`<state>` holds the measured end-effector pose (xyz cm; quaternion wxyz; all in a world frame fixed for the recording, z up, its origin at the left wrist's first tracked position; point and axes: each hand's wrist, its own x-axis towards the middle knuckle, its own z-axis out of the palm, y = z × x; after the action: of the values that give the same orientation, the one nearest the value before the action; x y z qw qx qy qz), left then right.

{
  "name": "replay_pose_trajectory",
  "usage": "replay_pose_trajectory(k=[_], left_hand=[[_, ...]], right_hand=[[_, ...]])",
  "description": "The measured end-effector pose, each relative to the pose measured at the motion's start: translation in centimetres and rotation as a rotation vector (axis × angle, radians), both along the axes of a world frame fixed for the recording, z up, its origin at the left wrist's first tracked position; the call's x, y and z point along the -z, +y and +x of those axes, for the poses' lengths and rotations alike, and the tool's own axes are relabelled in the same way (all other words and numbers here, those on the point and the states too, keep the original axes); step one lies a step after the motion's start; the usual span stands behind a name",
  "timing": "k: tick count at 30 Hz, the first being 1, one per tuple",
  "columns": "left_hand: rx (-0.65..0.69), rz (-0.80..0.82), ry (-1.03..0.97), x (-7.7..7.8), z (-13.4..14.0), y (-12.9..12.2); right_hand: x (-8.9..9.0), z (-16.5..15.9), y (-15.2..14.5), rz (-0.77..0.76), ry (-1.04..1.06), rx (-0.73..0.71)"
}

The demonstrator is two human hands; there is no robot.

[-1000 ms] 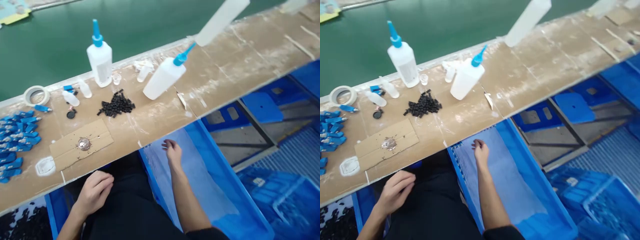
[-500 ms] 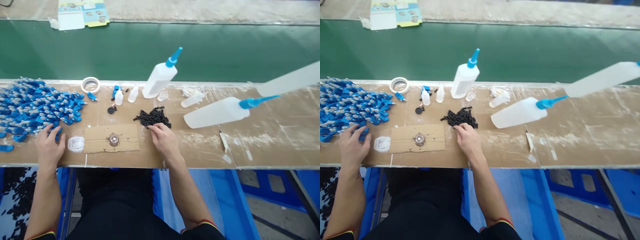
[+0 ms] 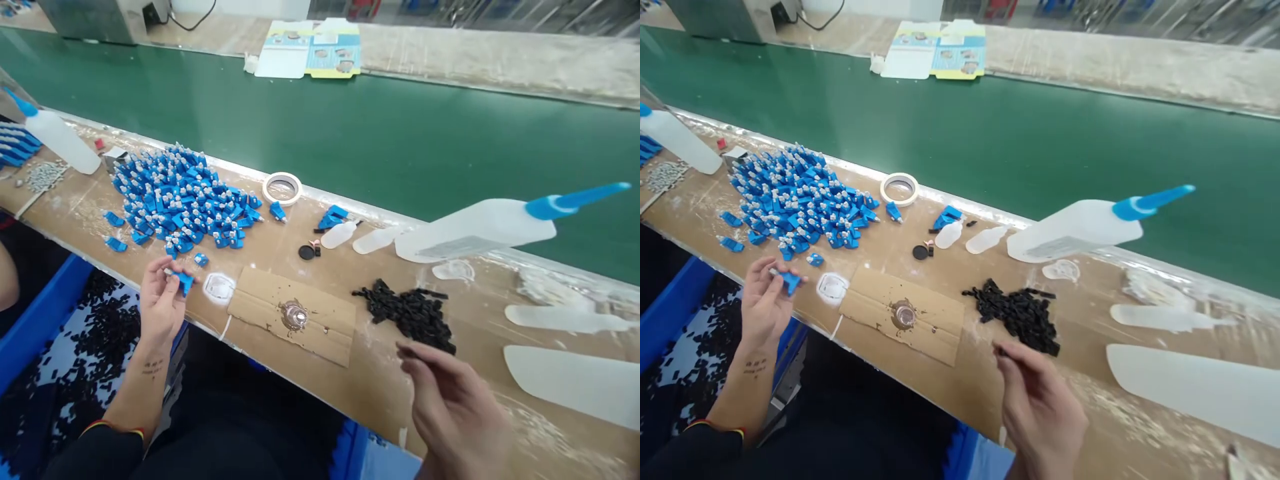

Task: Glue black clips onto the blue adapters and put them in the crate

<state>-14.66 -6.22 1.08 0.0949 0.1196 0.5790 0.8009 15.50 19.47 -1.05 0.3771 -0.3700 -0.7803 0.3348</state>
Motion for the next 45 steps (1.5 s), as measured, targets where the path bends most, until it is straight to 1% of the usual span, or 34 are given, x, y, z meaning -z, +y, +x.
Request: replay_pose_trajectory(k=[1,2,3,4,5,6,7,8,9,12,15,18,20,21,23,24,25,27,29,30,32,34,35,37,39,42,43,45], left_hand=[[0.077,0.085,-0.095,-0.4,1.3,0.3],[0.192,0.144,-0.174,-0.7,2.7,0.6],[0.341,0.176,-0.235,-0.9,4.1,1.1],[0.51,0.174,-0.275,-0.9,5.5,1.5],[0.679,0.128,-0.28,-0.8,6.9,2.0],[0.833,0.035,-0.268,-0.6,8.2,2.5],[0.941,-0.042,-0.25,-0.4,9.2,2.9],[1.007,-0.098,-0.238,-0.2,10.1,3.3],[1.045,-0.14,-0.228,-0.1,10.7,3.6],[1.059,-0.191,-0.205,-0.3,11.3,4.3],[1.031,-0.252,-0.145,-1.1,10.6,4.4],[0.923,-0.381,0.079,-1.7,9.8,4.3],[0.865,-0.467,0.248,-1.8,9.5,4.2],[0.858,-0.488,0.296,-1.7,9.4,4.1],[0.857,-0.477,0.291,-1.3,9.3,4.0],[0.852,-0.457,0.238,-1.0,9.4,4.0],[0.84,-0.422,0.141,-0.7,9.4,4.0],[0.789,-0.295,-0.168,-0.1,9.2,4.1],[0.747,-0.127,-0.522,0.4,8.9,4.1],[0.749,-0.05,-0.667,0.5,8.6,4.1],[0.804,0.048,-0.856,0.7,8.1,4.0],[0.847,0.082,-0.938,0.9,7.7,3.8],[0.845,0.085,-0.955,0.9,7.6,3.8],[0.795,0.061,-0.974,1.0,7.7,3.8],[0.716,0.02,-1.0,0.9,8.0,3.9],[0.606,0.001,-1.055,0.3,8.5,3.9],[0.598,0.021,-1.06,0.1,8.6,3.8],[0.633,0.073,-1.027,-0.1,8.8,3.4]], right_hand=[[-0.5,-0.3,-1.5,-0.052,0.144,-0.012],[-1.0,-0.7,-3.0,-0.076,0.273,-0.048],[-1.4,-1.3,-4.4,-0.075,0.368,-0.111],[-1.6,-2.1,-5.8,-0.047,0.425,-0.19],[-1.9,-2.9,-6.9,-0.001,0.453,-0.266],[-2.0,-3.7,-7.9,0.051,0.46,-0.33],[-2.1,-4.5,-8.7,0.102,0.459,-0.369],[-2.2,-5.3,-9.3,0.144,0.45,-0.384],[-2.2,-5.9,-9.7,0.176,0.437,-0.385],[-1.9,-6.7,-10.4,0.249,0.39,-0.402],[-1.0,-6.3,-10.6,0.303,0.348,-0.416],[-0.2,-5.8,-10.6,0.355,0.308,-0.404],[-0.1,-5.6,-10.4,0.38,0.269,-0.452],[-0.2,-5.7,-10.2,0.386,0.25,-0.49],[-0.6,-5.8,-9.4,0.376,0.233,-0.527],[-0.8,-5.8,-8.9,0.356,0.226,-0.523],[-1.0,-5.9,-8.4,0.333,0.213,-0.503],[-1.3,-6.0,-7.0,0.312,0.158,-0.438],[-1.4,-6.2,-5.6,0.338,0.054,-0.412],[-1.4,-6.3,-5.0,0.363,-0.004,-0.421],[-1.3,-6.6,-4.0,0.407,-0.125,-0.467],[-1.3,-6.9,-3.4,0.455,-0.223,-0.521],[-1.2,-7.0,-3.3,0.478,-0.26,-0.541],[-1.3,-7.2,-3.1,0.506,-0.319,-0.569],[-1.4,-7.2,-3.0,0.502,-0.357,-0.591],[-1.9,-6.9,-2.9,0.446,-0.336,-0.589],[-2.1,-6.8,-2.9,0.419,-0.308,-0.57],[-2.3,-6.7,-3.0,0.373,-0.256,-0.528]])
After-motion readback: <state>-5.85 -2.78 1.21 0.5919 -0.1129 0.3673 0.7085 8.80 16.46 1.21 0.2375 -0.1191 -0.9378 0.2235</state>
